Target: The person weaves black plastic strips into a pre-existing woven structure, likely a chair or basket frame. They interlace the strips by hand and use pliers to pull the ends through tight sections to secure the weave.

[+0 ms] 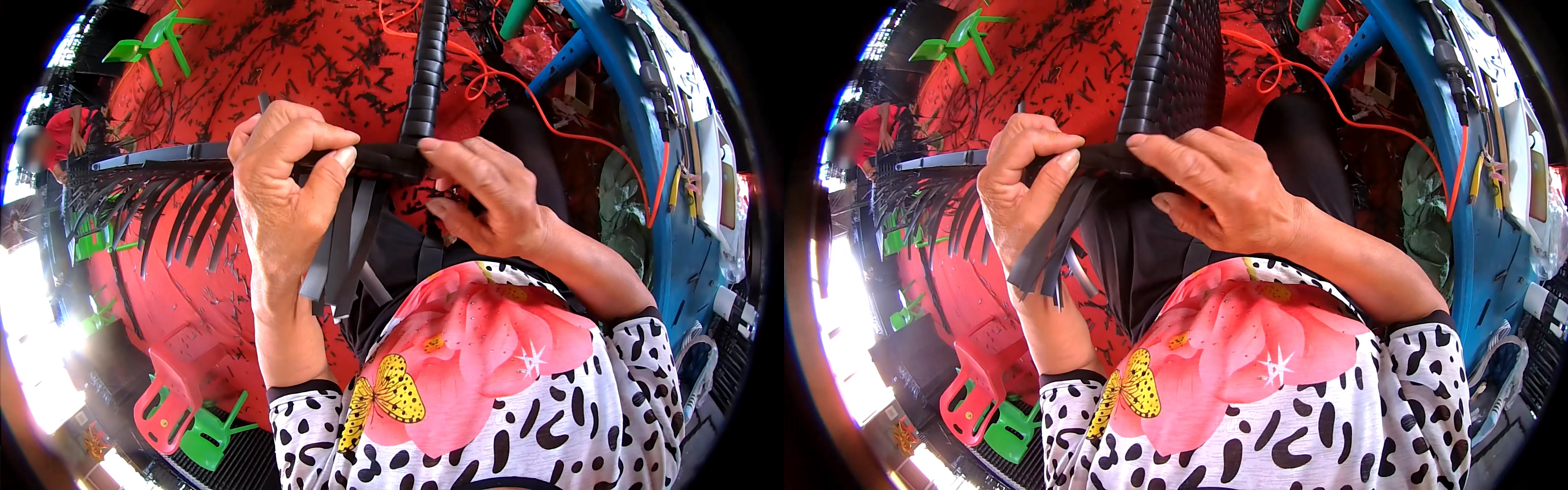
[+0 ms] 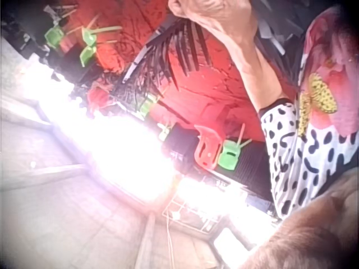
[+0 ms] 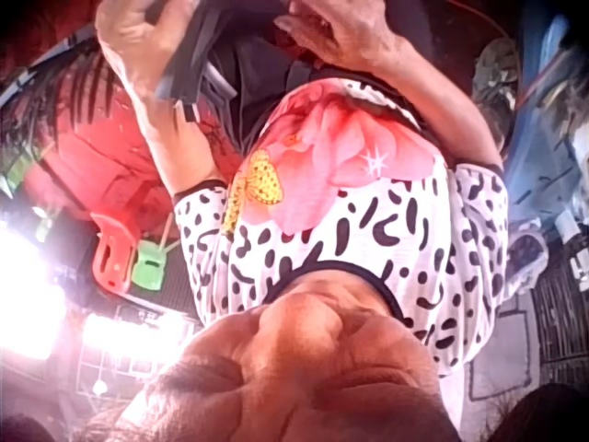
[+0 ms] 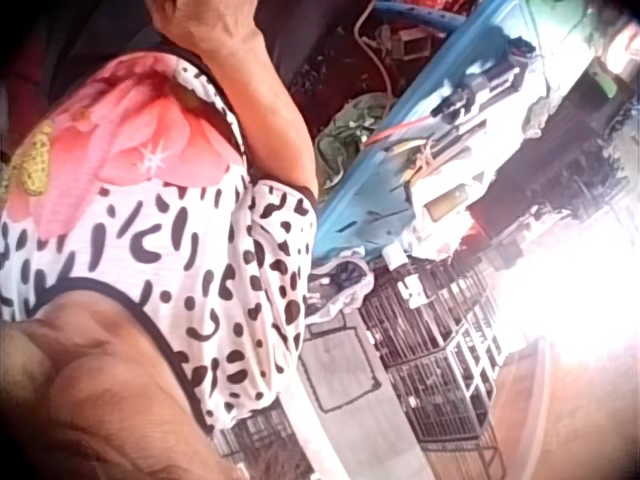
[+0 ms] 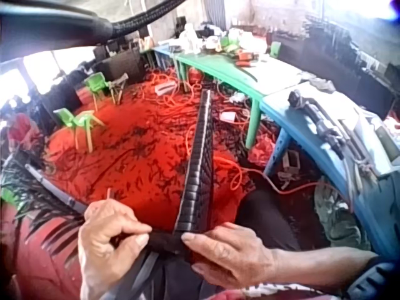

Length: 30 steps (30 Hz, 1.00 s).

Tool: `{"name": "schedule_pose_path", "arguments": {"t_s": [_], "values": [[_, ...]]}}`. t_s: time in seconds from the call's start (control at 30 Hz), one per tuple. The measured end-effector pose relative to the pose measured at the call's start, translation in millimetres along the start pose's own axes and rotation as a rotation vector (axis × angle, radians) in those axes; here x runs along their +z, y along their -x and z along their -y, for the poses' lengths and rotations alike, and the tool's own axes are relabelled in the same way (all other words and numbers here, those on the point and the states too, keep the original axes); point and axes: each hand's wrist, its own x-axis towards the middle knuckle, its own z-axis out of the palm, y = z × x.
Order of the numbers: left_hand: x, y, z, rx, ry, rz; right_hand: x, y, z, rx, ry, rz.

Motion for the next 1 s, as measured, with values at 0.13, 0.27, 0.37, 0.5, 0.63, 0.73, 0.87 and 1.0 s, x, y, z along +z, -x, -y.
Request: {"name": "schedule_pose_path", "arguments": {"t_s": [0.13,0.27,0.37,0.5,0.63,0.73,0.87,1.0], "values": [[0,-2,-2,-0.001,-0.008,0.006,4,9,-22,-0.159,0.143,0.047],[1,-3,-2,-0.039,0.011,0.004,8,16,-18,-0.115,0.208,0.09],[1,-3,-1,-0.051,0.017,0.002,14,30,-13,-0.019,0.139,0.125],[1,-4,1,-0.059,0.029,0.012,14,45,-15,0.048,0.064,0.115],[0,-3,2,-0.072,0.014,0.005,11,39,-15,0.025,0.032,0.048],[0,-3,0,-0.068,0.023,0.005,8,23,-9,-0.021,0.044,-0.005],[1,-3,0,-0.059,0.01,0.022,-5,-6,-1,-0.052,0.166,0.103],[3,-5,-2,-0.06,0.015,0.023,-8,-21,6,0.025,0.263,0.153]]}}
